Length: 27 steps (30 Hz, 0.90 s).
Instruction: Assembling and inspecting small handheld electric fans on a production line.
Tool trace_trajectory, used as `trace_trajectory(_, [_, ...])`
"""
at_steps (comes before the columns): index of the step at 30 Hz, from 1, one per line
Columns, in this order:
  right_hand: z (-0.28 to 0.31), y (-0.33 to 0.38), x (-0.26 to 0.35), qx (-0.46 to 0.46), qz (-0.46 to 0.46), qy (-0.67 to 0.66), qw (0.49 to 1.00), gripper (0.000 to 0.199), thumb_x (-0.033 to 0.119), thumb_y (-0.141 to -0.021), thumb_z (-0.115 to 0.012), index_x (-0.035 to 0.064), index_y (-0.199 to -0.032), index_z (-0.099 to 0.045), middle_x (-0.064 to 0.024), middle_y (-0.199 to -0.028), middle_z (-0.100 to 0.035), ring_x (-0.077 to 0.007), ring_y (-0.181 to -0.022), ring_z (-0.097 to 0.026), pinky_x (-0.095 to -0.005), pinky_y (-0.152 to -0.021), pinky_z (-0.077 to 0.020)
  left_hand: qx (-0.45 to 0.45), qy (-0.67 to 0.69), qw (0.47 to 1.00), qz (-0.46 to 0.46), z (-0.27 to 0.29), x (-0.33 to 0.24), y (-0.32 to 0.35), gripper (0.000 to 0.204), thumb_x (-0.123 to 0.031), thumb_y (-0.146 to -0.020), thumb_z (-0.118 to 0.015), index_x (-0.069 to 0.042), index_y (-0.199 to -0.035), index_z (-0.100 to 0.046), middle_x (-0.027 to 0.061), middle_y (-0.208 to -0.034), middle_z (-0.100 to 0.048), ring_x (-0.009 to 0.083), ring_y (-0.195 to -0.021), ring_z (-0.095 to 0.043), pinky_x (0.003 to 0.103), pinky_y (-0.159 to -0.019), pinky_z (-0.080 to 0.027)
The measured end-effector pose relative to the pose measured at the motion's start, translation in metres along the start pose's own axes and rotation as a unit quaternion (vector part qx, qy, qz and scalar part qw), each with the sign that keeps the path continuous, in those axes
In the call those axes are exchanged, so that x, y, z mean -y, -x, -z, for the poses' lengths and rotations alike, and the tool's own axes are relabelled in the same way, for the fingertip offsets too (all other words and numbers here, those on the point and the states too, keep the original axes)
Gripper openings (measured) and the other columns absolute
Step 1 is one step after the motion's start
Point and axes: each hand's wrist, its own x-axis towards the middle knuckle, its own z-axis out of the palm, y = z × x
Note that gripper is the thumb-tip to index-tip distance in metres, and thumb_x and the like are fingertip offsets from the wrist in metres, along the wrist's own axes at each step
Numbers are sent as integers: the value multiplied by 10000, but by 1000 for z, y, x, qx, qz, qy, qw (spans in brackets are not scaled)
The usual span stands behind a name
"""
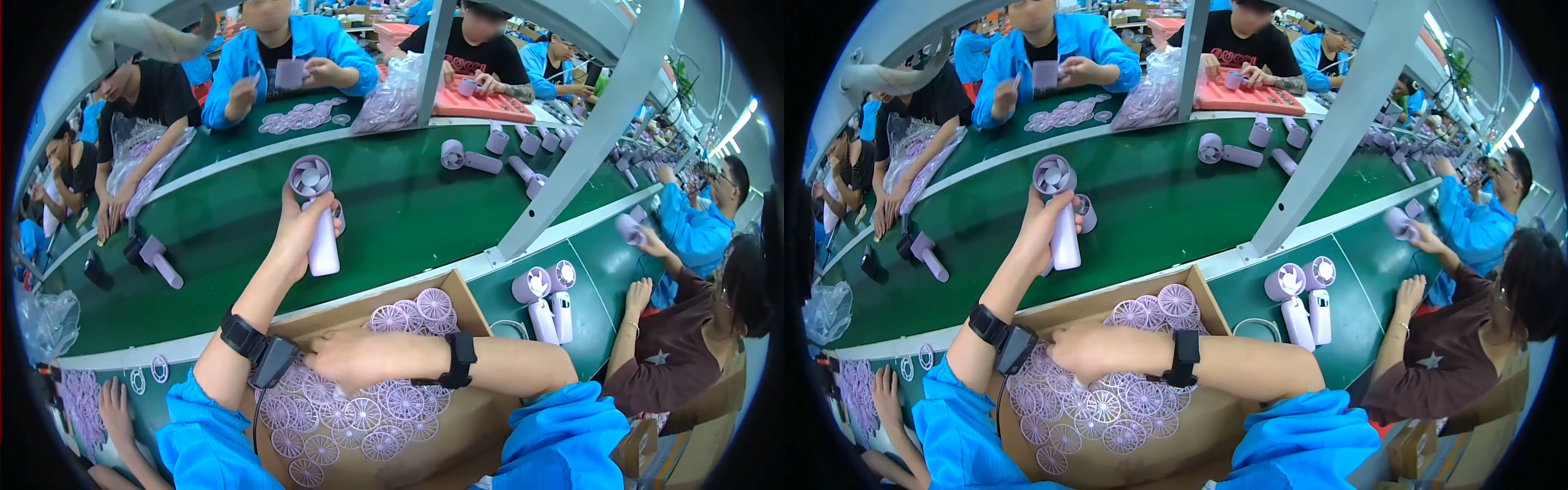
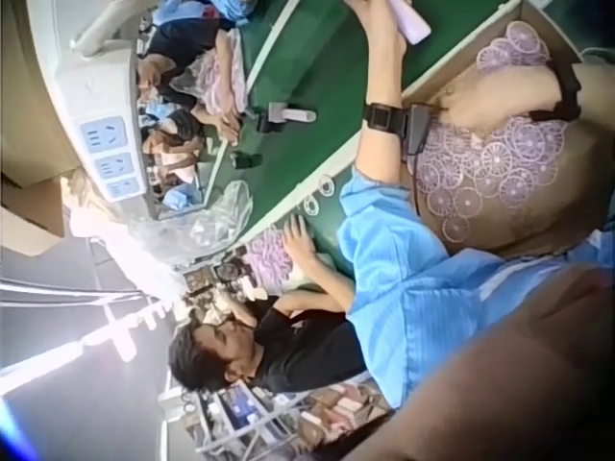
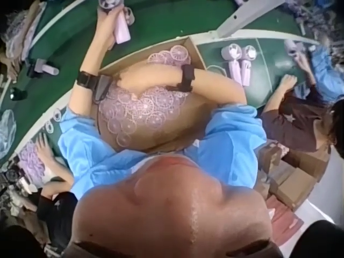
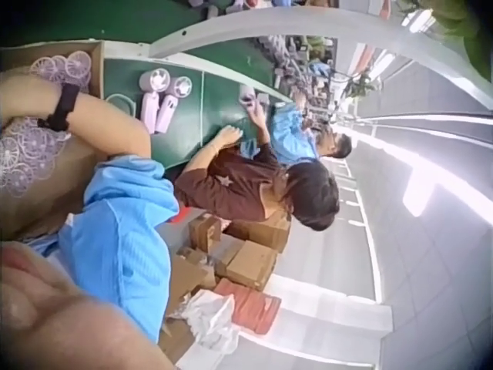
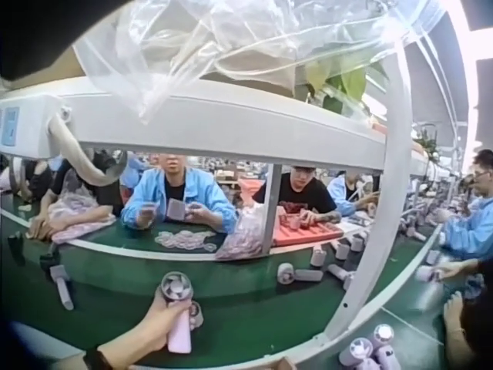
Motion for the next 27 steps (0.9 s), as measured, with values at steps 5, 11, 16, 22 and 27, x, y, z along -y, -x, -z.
trace_trajectory(5, [0,-1,11,32,33,-54,997,225,35,-688,-620,10,-911,-609,-143,-806,-639,-346,-806,-637,-408,-710,-523,-20,-5,1000,3,1,1,-1,716,-65,-842,-562,-177,-1399,-126,98,-848,-548,177,-613,-584,317,-530,-510])
trace_trajectory(11, [62,6,-14,174,115,-226,952,152,52,-713,-668,18,-855,-624,-96,-843,-664,-258,-779,-652,-354,-698,-519,-16,42,999,-10,7,0,0,745,-70,-843,-564,-190,-1422,-111,115,-931,-551,184,-690,-597,319,-556,-521])
trace_trajectory(16, [91,16,-58,-365,26,-583,726,122,92,-842,-637,41,-948,-605,-52,-912,-638,-126,-810,-604,-298,-719,-503,28,175,976,-128,5,5,-11,768,-82,-850,-566,-184,-1443,-88,137,-1163,-504,196,-904,-597,320,-645,-541])
trace_trajectory(22, [87,23,-83,-486,-83,-597,633,174,122,-879,-614,54,-1034,-576,-40,-931,-621,-103,-783,-576,-253,-693,-471,59,86,955,-279,-16,-8,16,810,-48,-834,-601,-167,-1448,-88,145,-1319,-412,190,-1037,-560,316,-718,-543])
trace_trajectory(27, [89,24,-80,-519,-126,-445,719,240,50,-836,-643,32,-1063,-569,-57,-989,-603,-118,-789,-583,-260,-731,-479,21,-38,924,-380,-17,-5,19,870,37,-778,-648,-152,-1440,-115,135,-1278,-423,182,-1016,-563,303,-722,-541])
